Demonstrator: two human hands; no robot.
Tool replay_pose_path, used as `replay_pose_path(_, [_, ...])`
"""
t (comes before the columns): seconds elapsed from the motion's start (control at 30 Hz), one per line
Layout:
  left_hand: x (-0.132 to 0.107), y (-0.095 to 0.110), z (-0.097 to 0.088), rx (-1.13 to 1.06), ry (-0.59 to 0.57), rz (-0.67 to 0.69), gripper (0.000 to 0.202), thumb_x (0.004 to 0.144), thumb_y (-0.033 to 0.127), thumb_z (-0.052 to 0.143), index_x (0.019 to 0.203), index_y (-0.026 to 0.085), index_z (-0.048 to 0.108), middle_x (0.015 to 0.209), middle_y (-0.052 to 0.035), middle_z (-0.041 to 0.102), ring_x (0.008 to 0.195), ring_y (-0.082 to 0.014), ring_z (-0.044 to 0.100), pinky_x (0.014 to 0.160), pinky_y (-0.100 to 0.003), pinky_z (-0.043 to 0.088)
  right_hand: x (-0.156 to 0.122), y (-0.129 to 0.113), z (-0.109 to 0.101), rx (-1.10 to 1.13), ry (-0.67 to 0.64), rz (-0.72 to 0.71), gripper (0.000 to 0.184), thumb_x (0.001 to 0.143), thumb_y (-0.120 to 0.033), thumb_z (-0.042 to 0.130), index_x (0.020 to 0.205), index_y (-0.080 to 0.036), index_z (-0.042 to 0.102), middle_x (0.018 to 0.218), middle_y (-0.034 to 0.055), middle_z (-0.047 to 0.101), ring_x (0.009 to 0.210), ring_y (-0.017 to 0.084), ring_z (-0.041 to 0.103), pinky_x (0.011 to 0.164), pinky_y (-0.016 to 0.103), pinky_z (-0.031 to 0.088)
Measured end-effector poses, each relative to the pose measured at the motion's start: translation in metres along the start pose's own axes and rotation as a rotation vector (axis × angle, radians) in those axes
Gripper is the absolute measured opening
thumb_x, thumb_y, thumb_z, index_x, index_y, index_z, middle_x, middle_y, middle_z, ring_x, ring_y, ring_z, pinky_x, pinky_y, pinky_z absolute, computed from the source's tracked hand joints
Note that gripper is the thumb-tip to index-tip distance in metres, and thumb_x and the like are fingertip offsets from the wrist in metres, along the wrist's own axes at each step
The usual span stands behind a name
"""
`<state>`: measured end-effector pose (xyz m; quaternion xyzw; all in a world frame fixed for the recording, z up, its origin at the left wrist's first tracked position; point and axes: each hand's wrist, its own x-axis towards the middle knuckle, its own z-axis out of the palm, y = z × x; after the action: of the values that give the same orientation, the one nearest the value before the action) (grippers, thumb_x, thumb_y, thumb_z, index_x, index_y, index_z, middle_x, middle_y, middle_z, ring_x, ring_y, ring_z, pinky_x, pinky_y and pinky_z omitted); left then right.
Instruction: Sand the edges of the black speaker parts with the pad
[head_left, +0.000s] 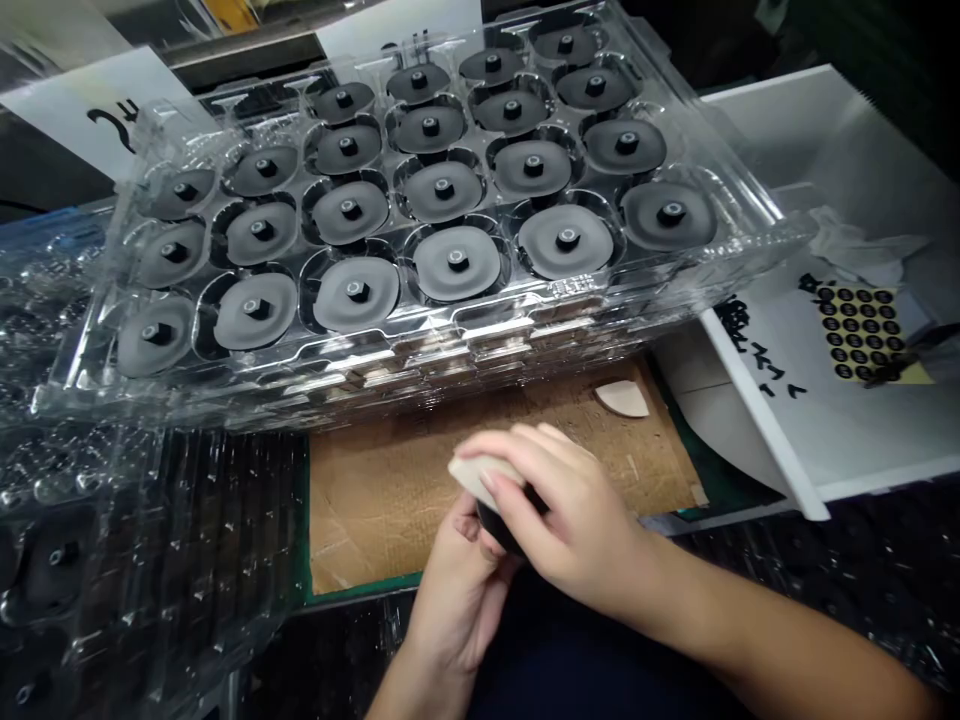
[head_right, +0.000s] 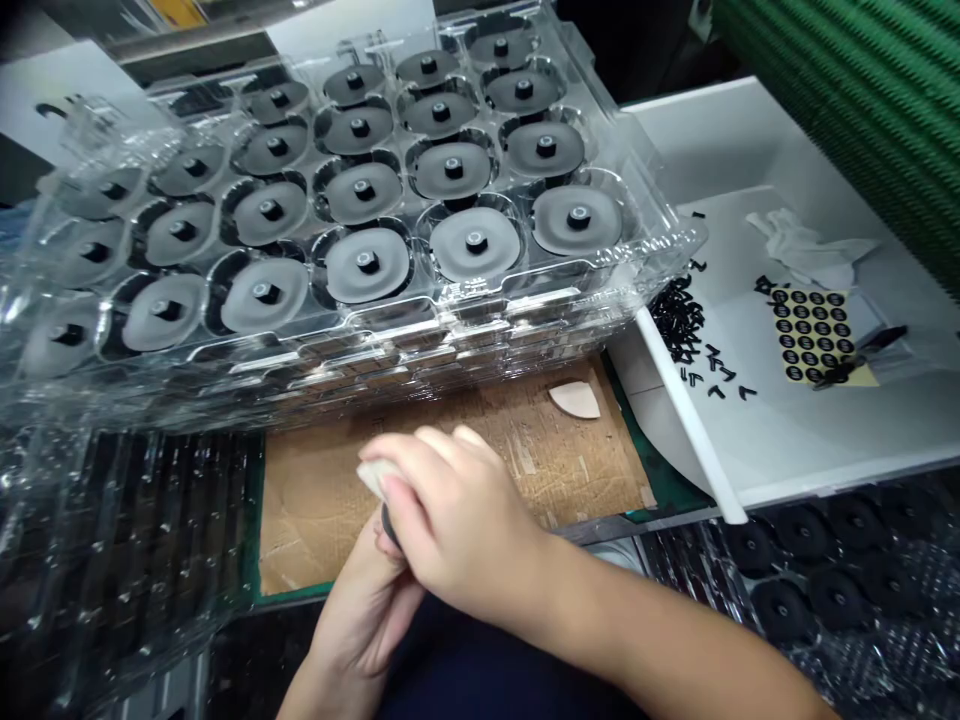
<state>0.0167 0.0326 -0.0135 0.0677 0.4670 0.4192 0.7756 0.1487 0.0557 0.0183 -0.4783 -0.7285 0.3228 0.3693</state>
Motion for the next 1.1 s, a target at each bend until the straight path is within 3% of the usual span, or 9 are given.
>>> replay_pose_path(0.07, [-0.003,0.002,0.001,0.008,0.002,-0.006,0.050,0.059,0.026,0.083,0.107,0.021,0.068,0.102,-0.0069,0.072,0.093,-0.0213,0.066,0.080,-0.025,0.053,-0.002,-0.001,0.003,-0.014,0.076,-0.072,0.024,0.090,-0.012,0.040,0.105,-0.010,0.059,0.090,0.0099,0.069,0.077,0.020,0.060,0.071,0.035,0.043])
replay_pose_path(0.17, [-0.007,0.007,0.001,-0.021,0.035,0.002,0.053,0.057,0.019,0.084,0.107,0.026,0.068,0.107,-0.0040,0.072,0.098,-0.0215,0.065,0.082,-0.024,0.052,-0.009,-0.004,0.009,0.051,0.037,-0.124,0.025,0.088,-0.008,0.041,0.108,-0.011,0.056,0.088,0.0085,0.070,0.072,0.018,0.059,0.066,0.032,0.044])
replay_pose_path(0.33, [-0.008,0.009,0.003,-0.037,-0.009,0.030,0.026,0.061,0.018,0.081,0.085,0.023,0.074,0.075,0.0025,0.072,0.071,-0.0109,0.066,0.082,-0.023,0.053,-0.004,-0.010,0.006,0.022,0.089,-0.095,0.023,0.090,-0.011,0.040,0.106,-0.011,0.057,0.091,0.0097,0.069,0.075,0.020,0.060,0.070,0.035,0.043])
replay_pose_path(0.53, [-0.011,0.013,0.004,-0.058,-0.037,0.006,0.054,0.050,0.019,0.087,0.102,0.026,0.072,0.105,-0.0033,0.074,0.092,-0.0185,0.069,0.079,-0.020,0.054,-0.020,-0.005,-0.015,0.047,-0.109,0.036,0.022,0.087,-0.009,0.045,0.100,-0.020,0.058,0.086,0.0011,0.071,0.072,0.015,0.063,0.065,0.028,0.045])
replay_pose_path(0.7, [-0.011,0.012,0.009,-0.042,0.017,0.040,0.053,0.054,0.011,0.084,0.102,0.029,0.071,0.107,-0.0020,0.074,0.091,-0.0176,0.069,0.077,-0.018,0.055,-0.027,-0.005,-0.017,-0.199,0.063,0.017,0.025,0.086,-0.011,0.045,0.106,-0.017,0.057,0.080,0.0058,0.069,0.066,0.020,0.061,0.062,0.034,0.044])
replay_pose_path(0.83, [-0.012,0.014,0.010,-0.038,0.045,0.069,0.051,0.055,0.012,0.083,0.102,0.028,0.071,0.108,-0.0031,0.073,0.094,-0.0190,0.069,0.077,-0.020,0.055,-0.024,-0.009,-0.016,-0.064,-0.062,0.013,0.024,0.087,-0.010,0.043,0.103,-0.020,0.057,0.084,0.0032,0.071,0.068,0.017,0.063,0.063,0.031,0.047])
replay_pose_path(0.97, [-0.012,0.012,0.009,-0.057,0.048,0.089,0.048,0.059,0.013,0.081,0.104,0.029,0.071,0.112,-0.0025,0.072,0.095,-0.0186,0.069,0.079,-0.020,0.055,-0.022,-0.014,-0.017,-0.100,0.005,-0.016,0.024,0.087,-0.009,0.044,0.104,-0.017,0.058,0.084,0.0053,0.071,0.069,0.019,0.064,0.066,0.034,0.047])
replay_pose_path(1.03, [-0.011,0.010,0.007,-0.067,0.026,0.092,0.048,0.060,0.019,0.082,0.106,0.028,0.069,0.115,-0.0034,0.070,0.097,-0.0206,0.068,0.080,-0.022,0.055,-0.021,-0.005,-0.015,-0.017,-0.032,-0.031,0.024,0.088,-0.010,0.044,0.105,-0.017,0.060,0.083,0.0043,0.071,0.069,0.017,0.064,0.066,0.031,0.049])
replay_pose_path(1.1, [-0.009,0.007,0.004,-0.076,0.025,0.117,0.050,0.062,0.028,0.081,0.110,0.026,0.068,0.121,-0.0059,0.067,0.105,-0.0233,0.065,0.083,-0.024,0.054,-0.022,0.016,-0.012,0.022,-0.028,0.099,0.022,0.090,-0.016,0.045,0.102,-0.021,0.063,0.090,0.0027,0.072,0.078,0.017,0.066,0.071,0.029,0.050])
